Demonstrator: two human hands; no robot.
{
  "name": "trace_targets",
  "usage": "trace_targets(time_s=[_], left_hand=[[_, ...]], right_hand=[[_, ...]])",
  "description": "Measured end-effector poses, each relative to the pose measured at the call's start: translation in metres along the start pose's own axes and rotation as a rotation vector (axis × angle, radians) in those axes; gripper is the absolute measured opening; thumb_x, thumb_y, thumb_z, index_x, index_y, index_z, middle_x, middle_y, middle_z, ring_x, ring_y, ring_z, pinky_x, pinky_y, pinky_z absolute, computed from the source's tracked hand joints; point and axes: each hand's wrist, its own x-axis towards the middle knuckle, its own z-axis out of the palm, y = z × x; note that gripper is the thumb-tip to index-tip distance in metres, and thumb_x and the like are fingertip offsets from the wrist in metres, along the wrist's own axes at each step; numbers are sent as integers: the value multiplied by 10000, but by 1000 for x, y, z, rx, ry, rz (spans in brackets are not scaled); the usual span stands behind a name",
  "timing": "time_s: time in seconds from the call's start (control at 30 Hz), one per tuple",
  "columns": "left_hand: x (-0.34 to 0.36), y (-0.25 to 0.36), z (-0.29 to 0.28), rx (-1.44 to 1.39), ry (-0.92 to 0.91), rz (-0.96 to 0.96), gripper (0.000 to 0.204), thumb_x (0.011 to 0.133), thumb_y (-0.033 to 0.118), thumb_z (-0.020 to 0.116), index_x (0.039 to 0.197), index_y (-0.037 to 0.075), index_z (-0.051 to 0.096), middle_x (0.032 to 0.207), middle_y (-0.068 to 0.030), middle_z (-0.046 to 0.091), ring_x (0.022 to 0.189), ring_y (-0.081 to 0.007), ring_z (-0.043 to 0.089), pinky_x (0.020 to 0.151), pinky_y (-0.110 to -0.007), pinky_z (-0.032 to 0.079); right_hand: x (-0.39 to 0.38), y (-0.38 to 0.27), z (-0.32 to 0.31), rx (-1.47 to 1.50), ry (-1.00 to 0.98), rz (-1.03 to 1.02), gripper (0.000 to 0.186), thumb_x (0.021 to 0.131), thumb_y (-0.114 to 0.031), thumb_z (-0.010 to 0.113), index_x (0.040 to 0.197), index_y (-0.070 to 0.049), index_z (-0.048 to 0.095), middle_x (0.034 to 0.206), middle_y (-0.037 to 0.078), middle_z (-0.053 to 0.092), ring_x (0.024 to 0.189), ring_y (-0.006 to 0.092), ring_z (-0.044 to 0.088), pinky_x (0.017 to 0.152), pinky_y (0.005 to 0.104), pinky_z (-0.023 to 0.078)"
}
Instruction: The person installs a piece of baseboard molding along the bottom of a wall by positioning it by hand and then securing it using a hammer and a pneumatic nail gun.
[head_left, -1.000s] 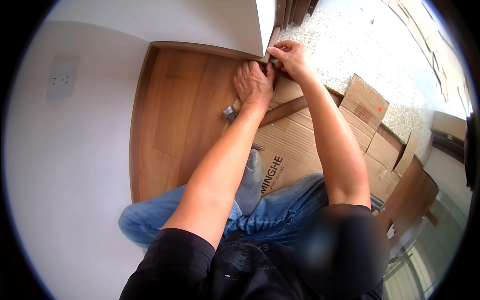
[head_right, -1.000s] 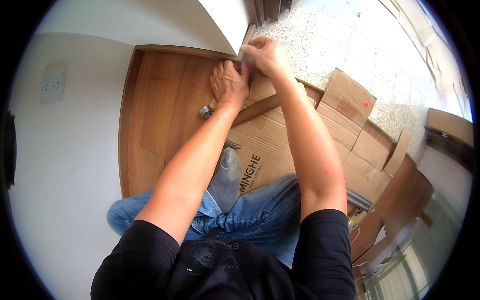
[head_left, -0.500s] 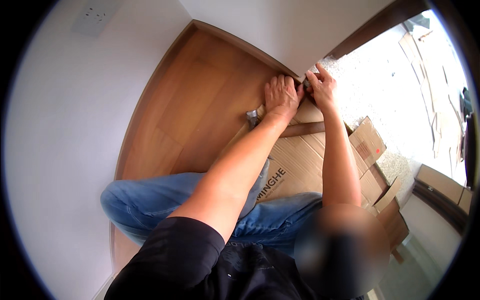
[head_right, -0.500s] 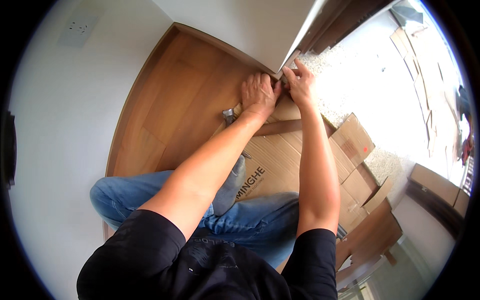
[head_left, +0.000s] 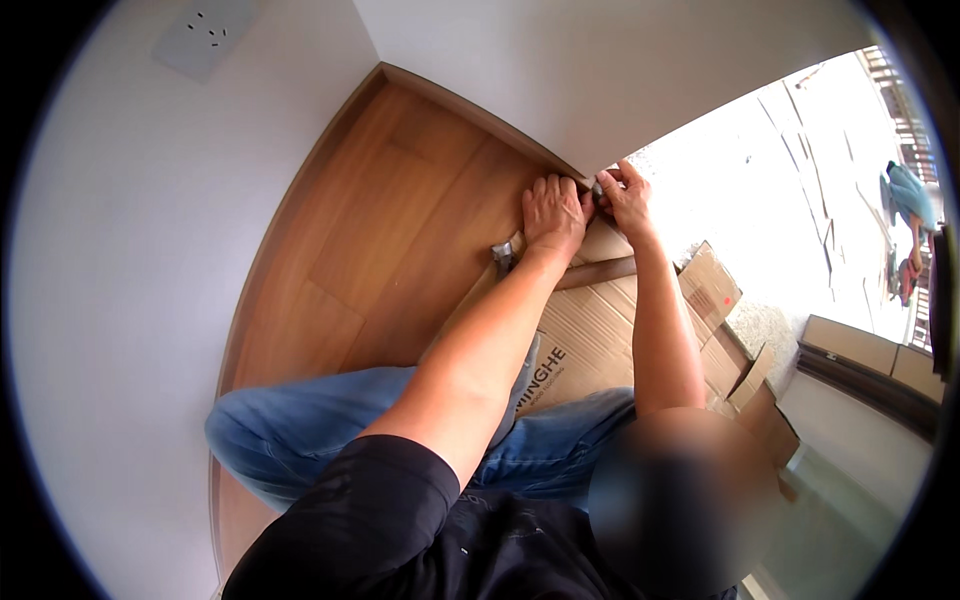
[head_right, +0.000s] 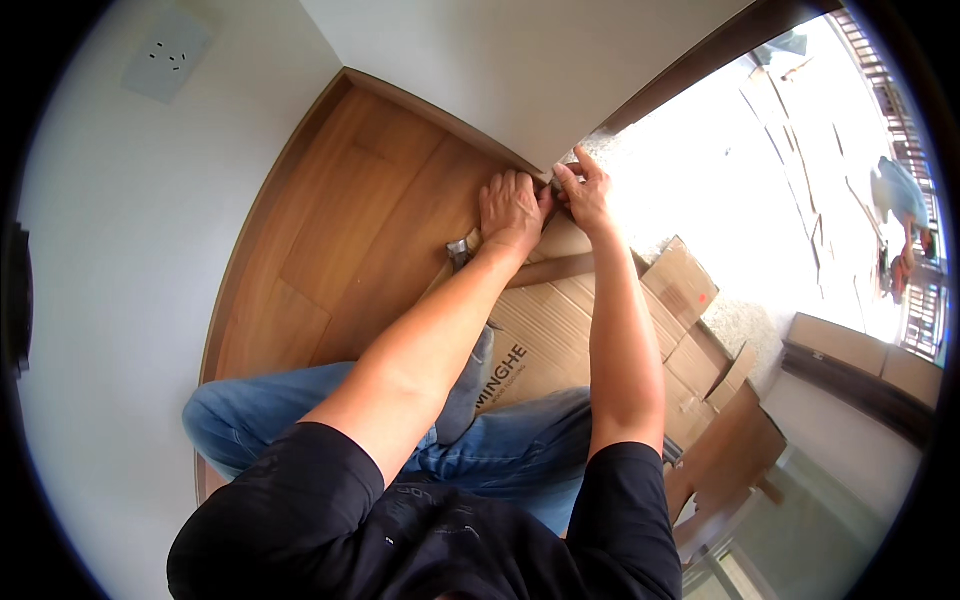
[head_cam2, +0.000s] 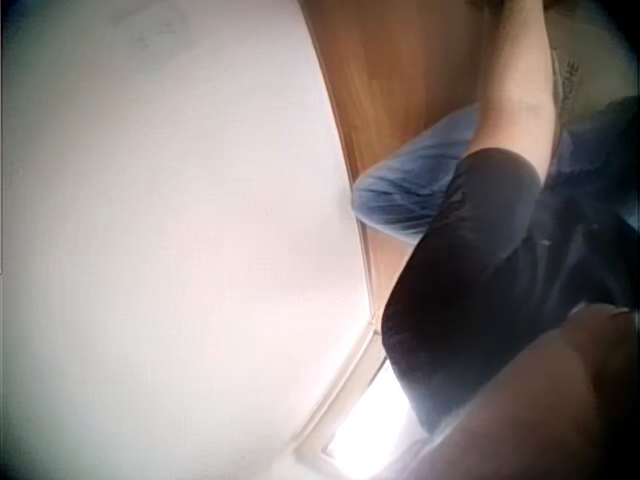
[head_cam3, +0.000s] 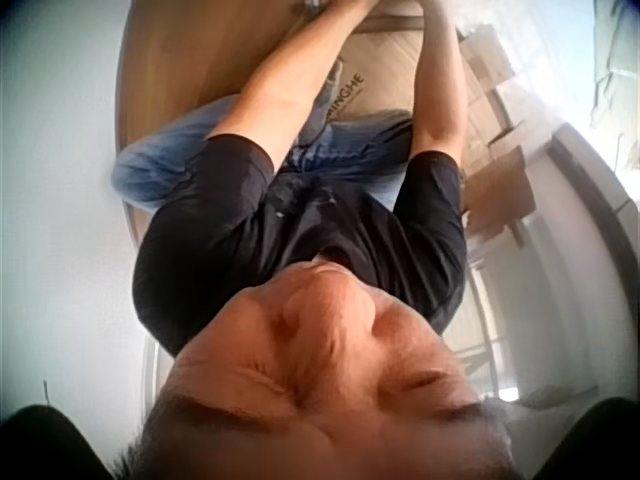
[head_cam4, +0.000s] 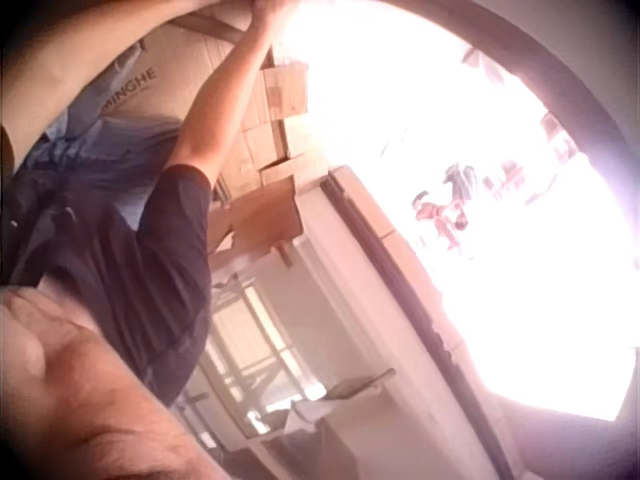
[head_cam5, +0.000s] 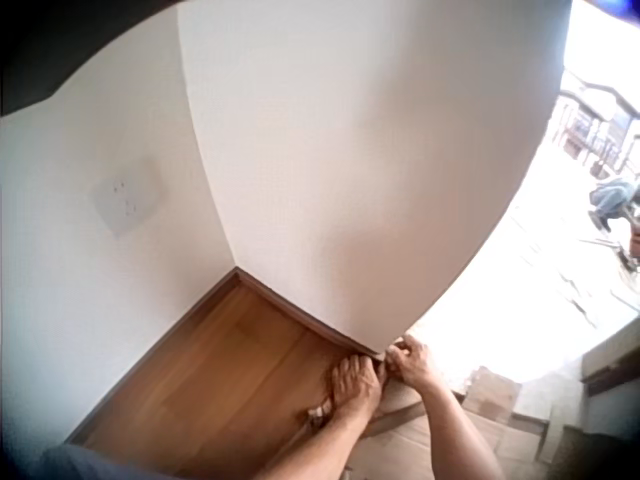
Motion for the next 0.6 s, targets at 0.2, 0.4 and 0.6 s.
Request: trace_targets(time_s=[0.2,0.4,0.6], left_hand=[[0,0,-2,16,-1,-6,279,951,365,727,996,102,648,1054,-92,671,1082,-302,614,929,-485,462],[0,-1,-2,11,-21,-4,281,950,370,727,1003,104,653,1065,-90,672,1094,-301,616,934,-483,465],[0,-1,-2,15,-19,7,280,953,371,725,1003,106,651,1070,-95,670,1098,-300,618,930,-487,471]], right_hand=[[-3,-3,3,57,17,21,612,999,-238,782,1538,-44,567,1030,68,759,689,106,652,617,280,567],[-2,-1,1,13,11,31,635,993,-251,790,1552,-59,558,1030,56,757,702,107,652,631,278,568],[0,1,-1,40,1,54,660,986,-261,800,1562,-62,547,1055,53,760,708,109,653,638,282,570]])
